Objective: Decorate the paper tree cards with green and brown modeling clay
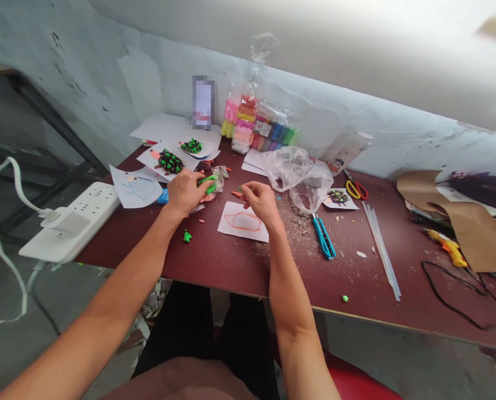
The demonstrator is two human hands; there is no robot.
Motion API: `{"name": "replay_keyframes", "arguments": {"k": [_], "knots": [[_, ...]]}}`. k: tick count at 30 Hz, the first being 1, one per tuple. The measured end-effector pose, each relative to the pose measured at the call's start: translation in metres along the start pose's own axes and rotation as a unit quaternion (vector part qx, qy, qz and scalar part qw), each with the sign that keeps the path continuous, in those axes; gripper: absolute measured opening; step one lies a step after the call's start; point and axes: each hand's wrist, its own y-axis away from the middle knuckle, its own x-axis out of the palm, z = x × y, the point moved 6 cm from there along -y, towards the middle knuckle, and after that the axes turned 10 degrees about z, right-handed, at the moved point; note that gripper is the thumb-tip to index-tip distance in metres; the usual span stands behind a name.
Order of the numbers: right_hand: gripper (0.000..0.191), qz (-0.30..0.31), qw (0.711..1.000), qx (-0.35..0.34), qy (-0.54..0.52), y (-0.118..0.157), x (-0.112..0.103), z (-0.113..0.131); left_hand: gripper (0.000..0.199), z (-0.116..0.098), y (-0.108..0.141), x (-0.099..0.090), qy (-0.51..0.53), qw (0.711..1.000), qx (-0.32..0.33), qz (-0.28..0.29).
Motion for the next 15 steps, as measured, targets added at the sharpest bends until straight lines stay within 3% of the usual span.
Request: {"name": "replay_keyframes", "arguments": {"k": [4, 7, 11, 13, 15], "knots": [[0.026, 0.005, 0.999, -0.004, 0.031, 0.000, 0.002, 0.002, 0.024, -0.007, 0.000, -0.006, 0.064, 0.998, 0.020, -0.016], [0.032, 0.026, 0.999, -0.014, 0.013, -0.002, 0.008, 0.001, 0.024, -0.011, -0.003, -0.006, 0.225, 0.973, 0.054, -0.005], [0.028, -0.012, 0.999, -0.029, 0.012, -0.002, 0.010, -0.003, 0.035, -0.018, -0.003, 0.009, 0.479, 0.866, 0.062, 0.131], [0.020, -0.024, 0.999, -0.025, 0.032, -0.001, 0.011, -0.005, 0.040, -0.025, 0.002, 0.013, 0.538, 0.818, 0.073, 0.188], [0.017, -0.022, 0.999, -0.019, 0.043, 0.000, 0.014, -0.005, 0.044, -0.032, 0.006, 0.013, 0.559, 0.794, 0.097, 0.220]]}}
